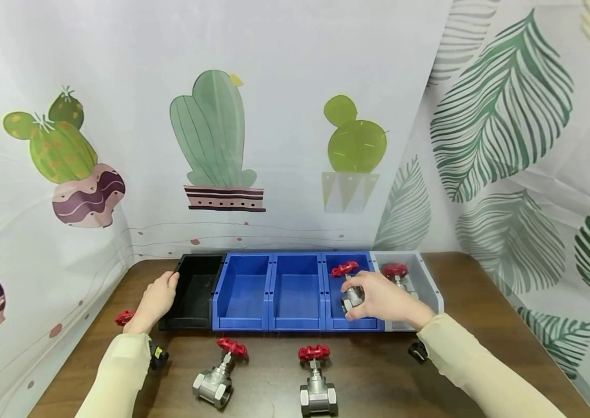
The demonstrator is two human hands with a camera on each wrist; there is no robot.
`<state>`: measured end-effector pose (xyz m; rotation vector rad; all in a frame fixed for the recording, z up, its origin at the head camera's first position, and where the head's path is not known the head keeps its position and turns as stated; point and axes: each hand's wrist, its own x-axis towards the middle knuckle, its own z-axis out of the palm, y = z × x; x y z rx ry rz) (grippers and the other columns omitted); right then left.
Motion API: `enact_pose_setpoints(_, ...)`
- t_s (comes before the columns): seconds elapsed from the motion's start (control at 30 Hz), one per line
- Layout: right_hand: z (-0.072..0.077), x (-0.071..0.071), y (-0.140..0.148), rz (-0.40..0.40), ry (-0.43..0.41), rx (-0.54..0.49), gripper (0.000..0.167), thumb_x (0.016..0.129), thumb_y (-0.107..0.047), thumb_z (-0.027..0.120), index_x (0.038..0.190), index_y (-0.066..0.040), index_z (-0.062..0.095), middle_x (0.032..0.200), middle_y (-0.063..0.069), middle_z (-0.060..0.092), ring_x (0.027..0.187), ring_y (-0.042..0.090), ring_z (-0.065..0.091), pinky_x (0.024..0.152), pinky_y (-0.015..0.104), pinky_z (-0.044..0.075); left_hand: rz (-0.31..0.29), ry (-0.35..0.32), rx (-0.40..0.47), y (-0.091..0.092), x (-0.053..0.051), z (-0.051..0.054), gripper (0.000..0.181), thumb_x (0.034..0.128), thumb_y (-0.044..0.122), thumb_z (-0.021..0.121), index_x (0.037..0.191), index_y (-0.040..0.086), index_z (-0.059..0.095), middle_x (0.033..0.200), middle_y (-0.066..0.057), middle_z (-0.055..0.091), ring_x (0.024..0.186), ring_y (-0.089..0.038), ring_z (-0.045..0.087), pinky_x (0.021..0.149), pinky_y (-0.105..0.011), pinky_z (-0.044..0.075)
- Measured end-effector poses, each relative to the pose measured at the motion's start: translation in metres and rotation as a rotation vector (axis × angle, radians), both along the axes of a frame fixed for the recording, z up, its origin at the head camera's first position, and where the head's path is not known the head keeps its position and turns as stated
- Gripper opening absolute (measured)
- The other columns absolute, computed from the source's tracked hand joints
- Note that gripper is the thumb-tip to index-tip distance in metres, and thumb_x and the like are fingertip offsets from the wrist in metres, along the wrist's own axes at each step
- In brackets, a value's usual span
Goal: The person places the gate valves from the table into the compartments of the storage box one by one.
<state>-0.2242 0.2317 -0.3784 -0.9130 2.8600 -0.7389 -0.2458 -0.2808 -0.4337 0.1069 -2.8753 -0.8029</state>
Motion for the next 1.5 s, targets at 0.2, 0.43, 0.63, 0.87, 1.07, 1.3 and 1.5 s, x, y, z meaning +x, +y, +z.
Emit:
enact_pose_setpoints(0.2, -0.009, -0.012, -0.011, -0.05, -0.019, -0.018, 0.049, 0.068, -0.03, 0.089, 0.107, -0.007, 0.069, 0.092, -0.002, 0.064, 0.077, 0.016, 0.052, 0.062, 0.031, 0.045, 0.006, 0.015, -0.002, 0.0, 0.0, -0.002, 0.039, 0.1077, 0.027, 0.033, 0.121, -0.003, 0.054, 0.107, -0.028, 0.063, 0.104, -0.054, 0.055, 0.088, -0.064, 0.039)
enact_pose_setpoints(0.43, -0.016, -0.024, -0.026, -0.183, -0.054, 0.0, 0.052, 0.067, -0.03, 0.089, 0.107, -0.004, 0.07, 0.094, 0.003, 0.069, 0.086, 0.022, 0.057, 0.079, 0.043, 0.048, 0.013, 0.011, 0.002, 0.0, 0.0, -0.002, 0.039, 0.1078, 0.028, 0.033, 0.122, -0.002, 0.054, 0.109, -0.028, 0.063, 0.106, -0.055, 0.054, 0.089, -0.064, 0.039)
enact_pose_setpoints(0.63, -0.025, -0.027, -0.037, -0.254, -0.102, 0.016, 0.049, 0.063, -0.026, 0.089, 0.104, -0.005, 0.071, 0.101, 0.009, 0.069, 0.081, 0.021, 0.058, 0.075, 0.041, 0.05, 0.008, 0.021, -0.001, 0.001, 0.0, -0.002, 0.04, 0.1078, 0.028, 0.032, 0.121, -0.002, 0.055, 0.107, -0.027, 0.064, 0.104, -0.055, 0.055, 0.087, -0.064, 0.04)
enact_pose_setpoints(0.87, -0.035, -0.028, -0.046, -0.276, -0.125, 0.042, 0.045, 0.065, -0.016, 0.087, 0.105, -0.005, 0.07, 0.1, 0.009, 0.07, 0.081, 0.022, 0.058, 0.075, 0.041, 0.05, 0.005, 0.042, -0.002, 0.0, 0.002, 0.0, 0.041, 0.1078, 0.027, 0.032, 0.122, -0.004, 0.054, 0.109, -0.029, 0.063, 0.102, -0.055, 0.056, 0.085, -0.064, 0.04)
enact_pose_setpoints(1.07, -0.04, -0.03, -0.047, -0.29, -0.119, 0.06, 0.044, 0.064, -0.017, 0.087, 0.104, -0.006, 0.07, 0.099, 0.009, 0.07, 0.087, 0.025, 0.061, 0.078, 0.043, 0.05, 0.009, 0.039, 0.0, 0.0, 0.001, -0.002, 0.04, 0.1079, 0.027, 0.032, 0.122, -0.004, 0.054, 0.109, -0.029, 0.063, 0.103, -0.055, 0.056, 0.085, -0.064, 0.041)
enact_pose_setpoints(1.3, -0.04, -0.031, -0.046, -0.313, -0.145, 0.047, 0.043, 0.064, -0.015, 0.084, 0.104, -0.005, 0.07, 0.098, 0.011, 0.069, 0.083, 0.025, 0.058, 0.077, 0.044, 0.049, 0.01, 0.068, -0.001, 0.001, -0.002, -0.003, 0.043, 0.1077, 0.028, 0.032, 0.124, -0.005, 0.054, 0.115, -0.032, 0.061, 0.104, -0.056, 0.055, 0.087, -0.065, 0.04)
enact_pose_setpoints(1.5, -0.039, -0.031, -0.046, -0.326, -0.157, 0.048, 0.043, 0.067, -0.015, 0.083, 0.106, -0.005, 0.069, 0.104, 0.014, 0.068, 0.089, 0.027, 0.059, 0.081, 0.046, 0.049, 0.019, 0.06, -0.003, 0.0, -0.003, -0.004, 0.044, 0.1079, 0.029, 0.03, 0.123, -0.004, 0.054, 0.114, -0.032, 0.061, 0.104, -0.056, 0.056, 0.088, -0.065, 0.04)
